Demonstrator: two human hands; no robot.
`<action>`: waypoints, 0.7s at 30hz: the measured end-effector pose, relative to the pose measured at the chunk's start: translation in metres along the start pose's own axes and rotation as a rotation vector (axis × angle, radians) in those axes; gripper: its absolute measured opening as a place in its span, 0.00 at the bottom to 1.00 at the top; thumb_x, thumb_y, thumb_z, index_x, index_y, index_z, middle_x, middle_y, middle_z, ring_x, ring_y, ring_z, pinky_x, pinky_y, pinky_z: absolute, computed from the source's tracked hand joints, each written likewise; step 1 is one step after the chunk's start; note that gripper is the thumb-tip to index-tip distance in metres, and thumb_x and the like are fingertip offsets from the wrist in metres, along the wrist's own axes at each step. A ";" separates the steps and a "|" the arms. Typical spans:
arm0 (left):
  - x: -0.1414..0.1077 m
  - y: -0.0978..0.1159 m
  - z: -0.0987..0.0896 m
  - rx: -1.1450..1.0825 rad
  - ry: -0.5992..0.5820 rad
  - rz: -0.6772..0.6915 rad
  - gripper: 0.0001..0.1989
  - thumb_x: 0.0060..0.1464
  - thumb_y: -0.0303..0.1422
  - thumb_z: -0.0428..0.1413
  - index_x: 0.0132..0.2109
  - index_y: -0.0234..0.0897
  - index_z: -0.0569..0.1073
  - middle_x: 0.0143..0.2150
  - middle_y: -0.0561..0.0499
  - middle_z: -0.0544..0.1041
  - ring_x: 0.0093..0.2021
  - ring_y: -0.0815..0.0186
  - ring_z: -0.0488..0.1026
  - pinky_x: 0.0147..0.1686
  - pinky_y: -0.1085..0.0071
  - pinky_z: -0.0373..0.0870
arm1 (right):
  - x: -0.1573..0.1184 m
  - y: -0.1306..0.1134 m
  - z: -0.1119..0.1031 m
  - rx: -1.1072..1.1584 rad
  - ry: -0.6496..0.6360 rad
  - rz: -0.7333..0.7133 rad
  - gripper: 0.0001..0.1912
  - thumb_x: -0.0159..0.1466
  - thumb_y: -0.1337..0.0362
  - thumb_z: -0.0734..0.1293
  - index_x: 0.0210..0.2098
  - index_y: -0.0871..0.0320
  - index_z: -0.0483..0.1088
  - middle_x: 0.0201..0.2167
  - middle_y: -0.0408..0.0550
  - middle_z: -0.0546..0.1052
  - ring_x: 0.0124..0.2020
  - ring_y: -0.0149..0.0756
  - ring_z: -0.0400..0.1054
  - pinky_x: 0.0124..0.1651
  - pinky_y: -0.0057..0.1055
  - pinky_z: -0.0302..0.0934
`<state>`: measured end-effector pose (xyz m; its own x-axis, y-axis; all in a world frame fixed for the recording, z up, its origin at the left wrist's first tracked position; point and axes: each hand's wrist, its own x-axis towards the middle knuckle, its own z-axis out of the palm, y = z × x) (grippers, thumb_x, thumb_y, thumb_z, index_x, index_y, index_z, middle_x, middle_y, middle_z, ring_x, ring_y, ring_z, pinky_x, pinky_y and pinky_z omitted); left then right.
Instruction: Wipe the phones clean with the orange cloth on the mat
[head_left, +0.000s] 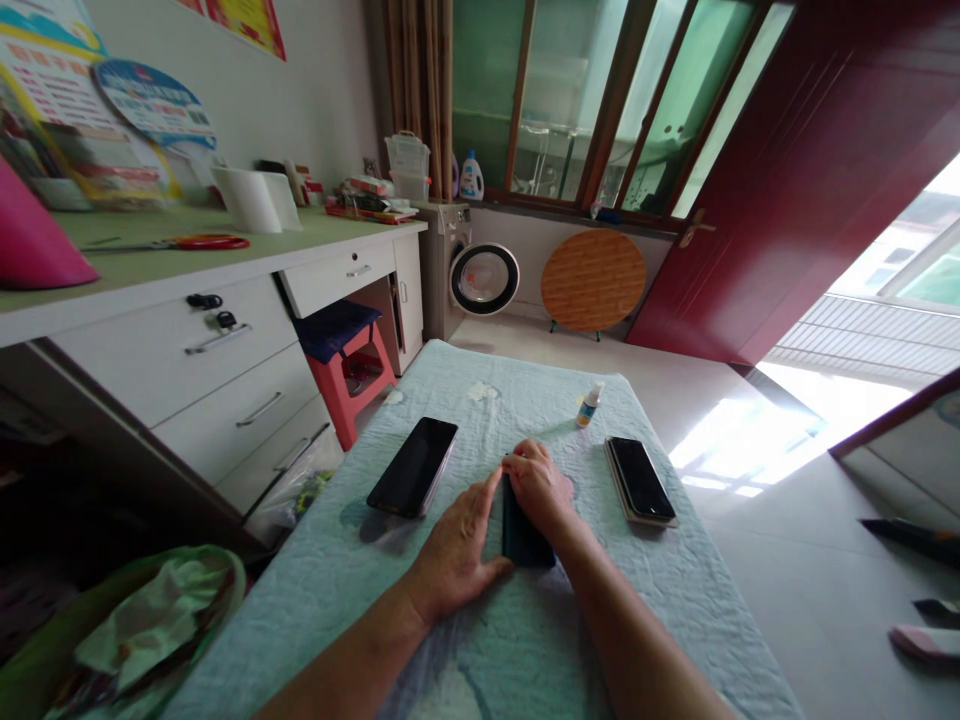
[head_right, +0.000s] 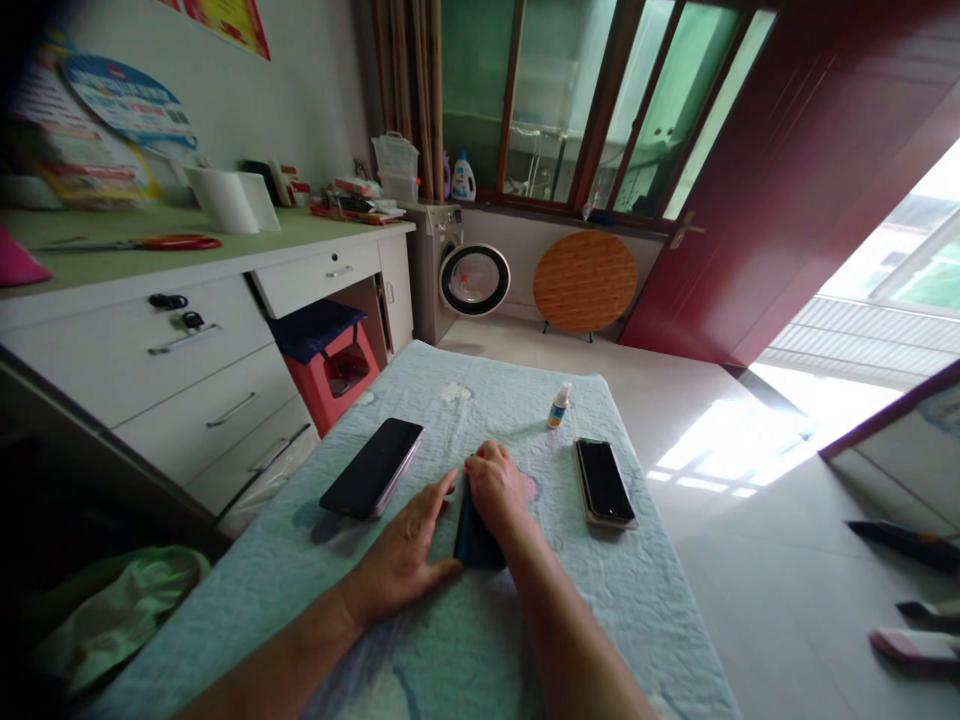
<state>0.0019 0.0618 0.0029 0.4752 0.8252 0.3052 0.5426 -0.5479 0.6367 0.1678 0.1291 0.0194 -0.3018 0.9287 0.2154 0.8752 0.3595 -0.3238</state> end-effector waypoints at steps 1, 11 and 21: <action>0.000 0.000 0.000 0.000 0.000 0.001 0.54 0.48 0.27 0.62 0.70 0.46 0.33 0.67 0.40 0.56 0.65 0.50 0.56 0.61 0.47 0.59 | 0.001 0.001 0.001 -0.002 0.007 -0.008 0.13 0.68 0.66 0.59 0.33 0.54 0.75 0.42 0.47 0.72 0.44 0.36 0.62 0.40 0.25 0.54; -0.001 -0.002 0.002 0.023 0.000 0.003 0.54 0.49 0.27 0.62 0.70 0.46 0.32 0.68 0.40 0.55 0.66 0.50 0.55 0.61 0.47 0.59 | 0.005 0.004 0.006 -0.077 -0.019 -0.028 0.13 0.70 0.65 0.57 0.35 0.55 0.72 0.44 0.49 0.71 0.43 0.38 0.58 0.46 0.30 0.54; -0.002 -0.003 0.002 0.041 -0.005 0.000 0.54 0.50 0.29 0.63 0.70 0.46 0.31 0.68 0.39 0.55 0.66 0.49 0.56 0.61 0.47 0.60 | 0.003 -0.001 -0.003 -0.094 -0.080 -0.022 0.10 0.69 0.65 0.58 0.36 0.53 0.70 0.41 0.47 0.72 0.43 0.39 0.57 0.43 0.31 0.52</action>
<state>0.0009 0.0617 -0.0016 0.4788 0.8244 0.3018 0.5703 -0.5534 0.6070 0.1672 0.1313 0.0229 -0.3474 0.9263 0.1458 0.8984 0.3733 -0.2312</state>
